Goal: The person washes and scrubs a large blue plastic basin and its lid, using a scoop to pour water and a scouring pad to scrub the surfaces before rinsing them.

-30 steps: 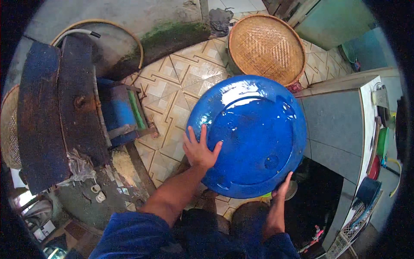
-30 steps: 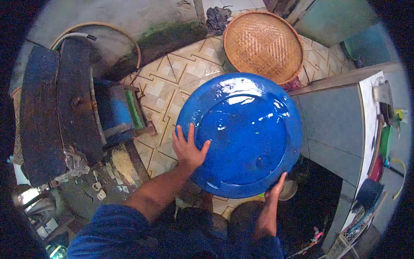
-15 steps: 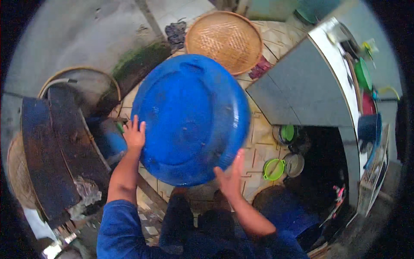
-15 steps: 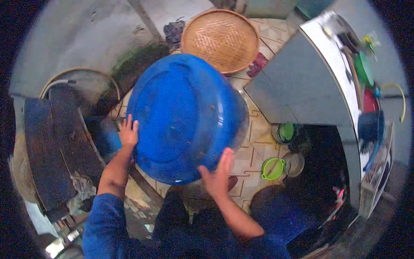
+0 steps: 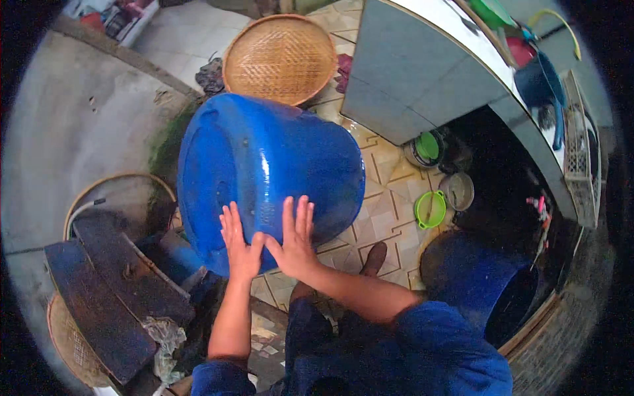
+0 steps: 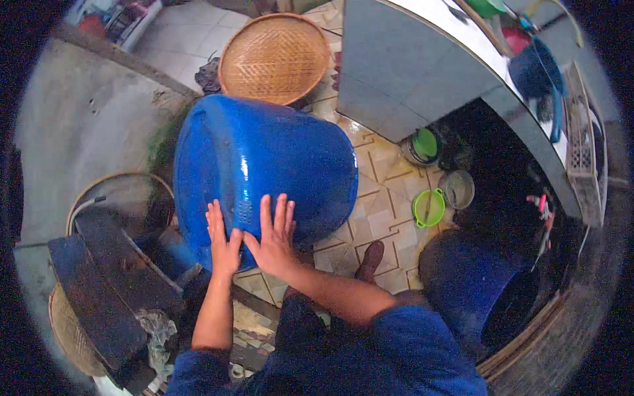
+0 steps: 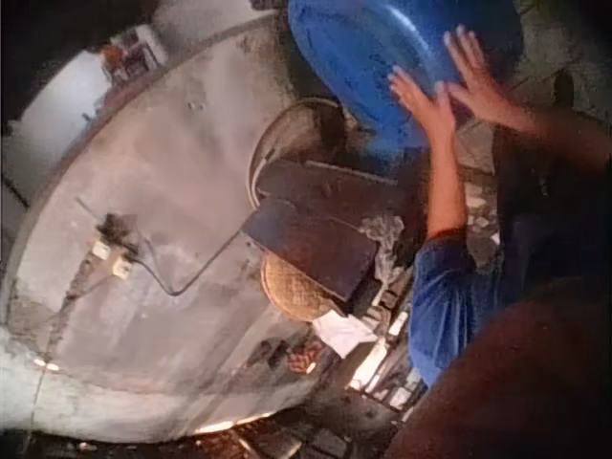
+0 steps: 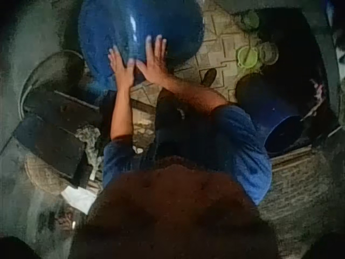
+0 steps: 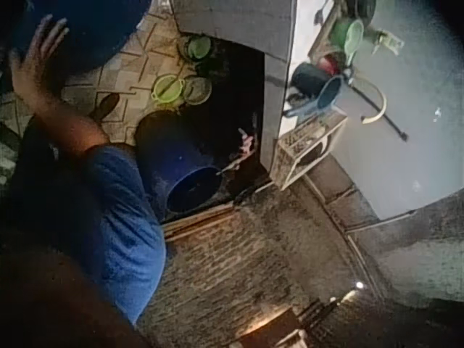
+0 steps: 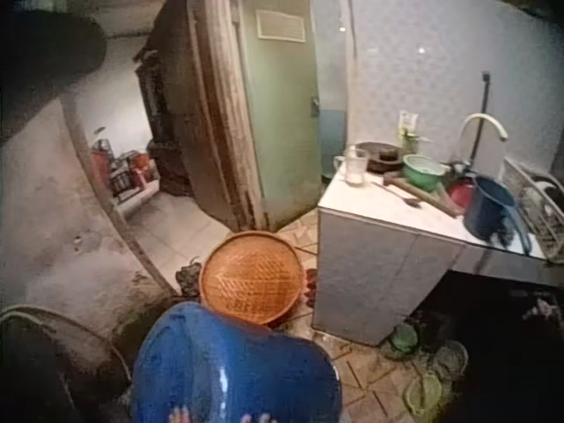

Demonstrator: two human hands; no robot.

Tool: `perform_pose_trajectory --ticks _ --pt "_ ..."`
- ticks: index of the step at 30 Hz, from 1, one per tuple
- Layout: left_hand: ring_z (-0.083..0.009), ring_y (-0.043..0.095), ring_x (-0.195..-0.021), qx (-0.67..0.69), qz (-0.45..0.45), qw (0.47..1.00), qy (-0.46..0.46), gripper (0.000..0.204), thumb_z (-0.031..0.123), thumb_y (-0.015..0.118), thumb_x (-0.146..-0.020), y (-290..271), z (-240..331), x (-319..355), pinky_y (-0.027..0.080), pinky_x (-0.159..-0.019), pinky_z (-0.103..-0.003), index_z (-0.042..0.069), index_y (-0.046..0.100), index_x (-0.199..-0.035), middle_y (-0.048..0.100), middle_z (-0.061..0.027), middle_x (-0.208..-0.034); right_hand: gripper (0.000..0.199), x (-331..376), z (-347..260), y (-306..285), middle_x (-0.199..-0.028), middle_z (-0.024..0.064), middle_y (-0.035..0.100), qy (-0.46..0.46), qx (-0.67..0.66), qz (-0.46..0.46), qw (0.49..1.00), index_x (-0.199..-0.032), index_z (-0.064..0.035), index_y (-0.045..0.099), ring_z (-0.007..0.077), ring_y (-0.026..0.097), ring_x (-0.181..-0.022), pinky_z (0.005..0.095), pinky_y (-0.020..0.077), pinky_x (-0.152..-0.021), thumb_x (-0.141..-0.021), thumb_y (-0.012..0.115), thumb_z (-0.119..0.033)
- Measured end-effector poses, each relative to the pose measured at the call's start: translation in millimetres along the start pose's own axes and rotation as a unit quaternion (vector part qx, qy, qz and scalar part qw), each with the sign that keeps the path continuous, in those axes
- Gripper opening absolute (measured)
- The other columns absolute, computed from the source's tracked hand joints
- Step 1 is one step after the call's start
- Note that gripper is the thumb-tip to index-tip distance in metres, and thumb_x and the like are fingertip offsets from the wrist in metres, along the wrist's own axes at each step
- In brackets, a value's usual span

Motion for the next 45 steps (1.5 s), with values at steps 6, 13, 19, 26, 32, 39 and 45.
perform_pose_trajectory --ticks 6,13,19,26,32,39,45 --pt "-0.0423 0.016 -0.148 -0.045 0.011 0.998 0.035 0.119 0.052 0.084 -0.062 -15 12 -3 0.018 -0.114 -0.062 0.018 0.021 -0.157 0.017 -0.0172 -0.162 0.079 0 25 -6 -0.158 0.0312 0.007 -0.085 0.051 -0.095 0.990 -0.155 -0.0134 0.022 0.0533 0.009 -0.144 0.0695 0.0135 -0.110 -0.092 0.061 -0.039" --pt "-0.0325 0.020 -0.149 -0.008 0.002 0.993 0.120 0.101 0.044 0.076 -0.076 -31 -7 -10 0.012 -0.120 -0.042 0.000 0.026 -0.152 0.022 -0.0157 -0.161 0.068 -22 194 4 -0.156 0.0304 0.019 0.035 -0.015 0.056 0.998 -0.154 -0.0068 0.024 0.0528 0.019 -0.142 0.0550 0.0194 -0.116 -0.096 0.051 -0.033" --pt "-0.0291 0.022 -0.148 0.083 0.014 0.995 0.057 0.107 0.061 0.069 -0.077 -38 -12 -15 0.017 -0.118 -0.043 0.002 0.023 -0.154 0.022 -0.0153 -0.160 0.083 -4 379 5 -0.151 0.0283 0.032 0.391 -0.049 0.166 0.904 -0.149 0.0048 0.026 0.0418 0.034 -0.139 0.0466 0.0276 -0.115 -0.096 0.049 -0.055" --pt "-0.0292 0.023 -0.146 0.021 0.025 0.998 0.045 0.103 0.070 0.056 -0.084 -62 -55 -11 0.018 -0.118 -0.043 0.002 0.024 -0.154 0.022 -0.0162 -0.160 0.095 15 474 99 -0.153 0.0162 0.036 0.415 -0.569 0.034 0.709 -0.151 0.0008 0.026 0.0327 0.037 -0.138 0.0475 0.0281 -0.115 -0.090 0.048 -0.069" --pt "-0.0261 0.029 -0.143 0.013 0.048 0.998 0.027 0.071 0.033 0.050 -0.096 -85 -105 -10 0.021 -0.117 -0.040 0.000 0.025 -0.153 0.028 -0.0153 -0.157 0.088 6 454 106 -0.142 0.0155 0.051 0.437 -0.596 0.058 0.670 -0.145 -0.0023 0.042 0.0306 0.049 -0.129 0.0504 0.0367 -0.109 -0.090 0.047 -0.071" --pt "-0.0277 0.034 -0.138 0.121 -0.010 0.991 -0.048 0.087 0.050 0.058 -0.093 -71 -146 -42 0.025 -0.114 -0.040 -0.002 0.022 -0.153 0.032 -0.0167 -0.153 0.067 15 426 -21 -0.118 0.0151 0.065 0.396 -0.357 0.177 0.827 -0.129 -0.0002 0.057 0.0270 0.060 -0.108 0.0411 0.0453 -0.094 -0.097 0.047 -0.058" --pt "-0.0267 0.037 -0.136 0.290 -0.063 0.948 -0.111 0.079 0.044 0.053 -0.098 27 -167 -62 0.028 -0.113 -0.037 0.000 0.019 -0.154 0.037 -0.0149 -0.151 0.054 25 389 -146 -0.092 0.0200 0.069 0.354 -0.130 0.249 0.892 -0.100 0.0035 0.067 0.0271 0.064 -0.086 0.0403 0.0477 -0.080 -0.098 0.051 -0.048"
Point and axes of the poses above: each hand's wrist, its own x-axis away from the middle knuckle, its own y-axis out of the palm, z = x × y, the point moved 9 cm from there along -x, towards the middle knuckle
